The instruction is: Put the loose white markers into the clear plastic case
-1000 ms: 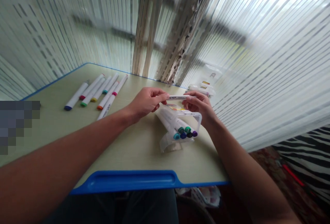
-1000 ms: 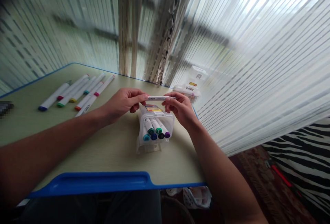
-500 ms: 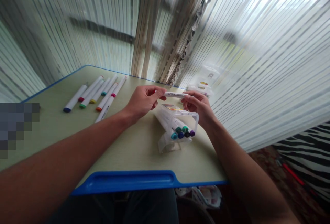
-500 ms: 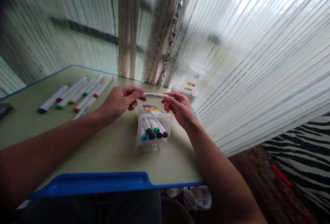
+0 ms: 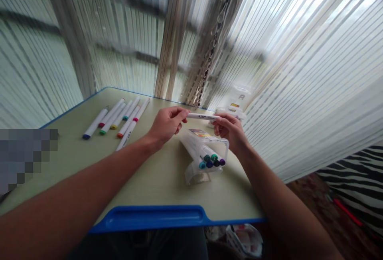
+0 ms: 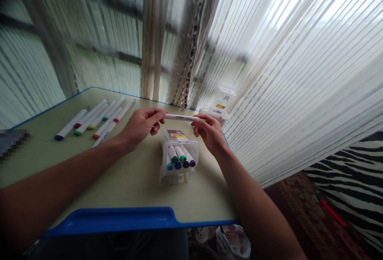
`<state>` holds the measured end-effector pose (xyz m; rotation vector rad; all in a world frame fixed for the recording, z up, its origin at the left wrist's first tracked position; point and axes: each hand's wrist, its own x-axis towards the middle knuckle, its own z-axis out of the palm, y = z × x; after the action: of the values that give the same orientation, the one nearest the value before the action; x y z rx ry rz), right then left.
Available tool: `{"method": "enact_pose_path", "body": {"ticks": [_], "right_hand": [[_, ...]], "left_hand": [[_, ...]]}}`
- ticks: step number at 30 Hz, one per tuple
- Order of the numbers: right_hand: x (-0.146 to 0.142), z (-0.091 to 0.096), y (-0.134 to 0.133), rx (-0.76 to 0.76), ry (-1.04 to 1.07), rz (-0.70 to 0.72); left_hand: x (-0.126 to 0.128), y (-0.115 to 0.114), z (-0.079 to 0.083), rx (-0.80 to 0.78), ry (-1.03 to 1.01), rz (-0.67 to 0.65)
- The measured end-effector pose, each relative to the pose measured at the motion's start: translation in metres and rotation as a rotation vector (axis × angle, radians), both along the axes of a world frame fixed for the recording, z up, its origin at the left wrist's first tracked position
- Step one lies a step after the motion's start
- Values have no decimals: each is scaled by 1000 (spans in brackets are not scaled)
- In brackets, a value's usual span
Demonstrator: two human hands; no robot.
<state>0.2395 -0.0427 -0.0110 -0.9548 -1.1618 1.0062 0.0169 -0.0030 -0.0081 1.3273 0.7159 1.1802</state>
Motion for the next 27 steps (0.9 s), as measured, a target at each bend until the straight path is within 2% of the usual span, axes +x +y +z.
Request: {"method": "enact_pose_path", "body": {"ticks": [9,16,23,27], "right_hand": [[-1,-2,2,31,18,4],[-4,13,-7,106,66,-6],[-8,25,-16,123,75,-35],[-11,39,-26,157,-8,-68]], "left_hand": [[-2,1,-1,35,23,7],[-3,-4,1,119,58,-21],[-4,-11,10,106,-26,-72],[-4,-10,11,80,-120,-111]]}}
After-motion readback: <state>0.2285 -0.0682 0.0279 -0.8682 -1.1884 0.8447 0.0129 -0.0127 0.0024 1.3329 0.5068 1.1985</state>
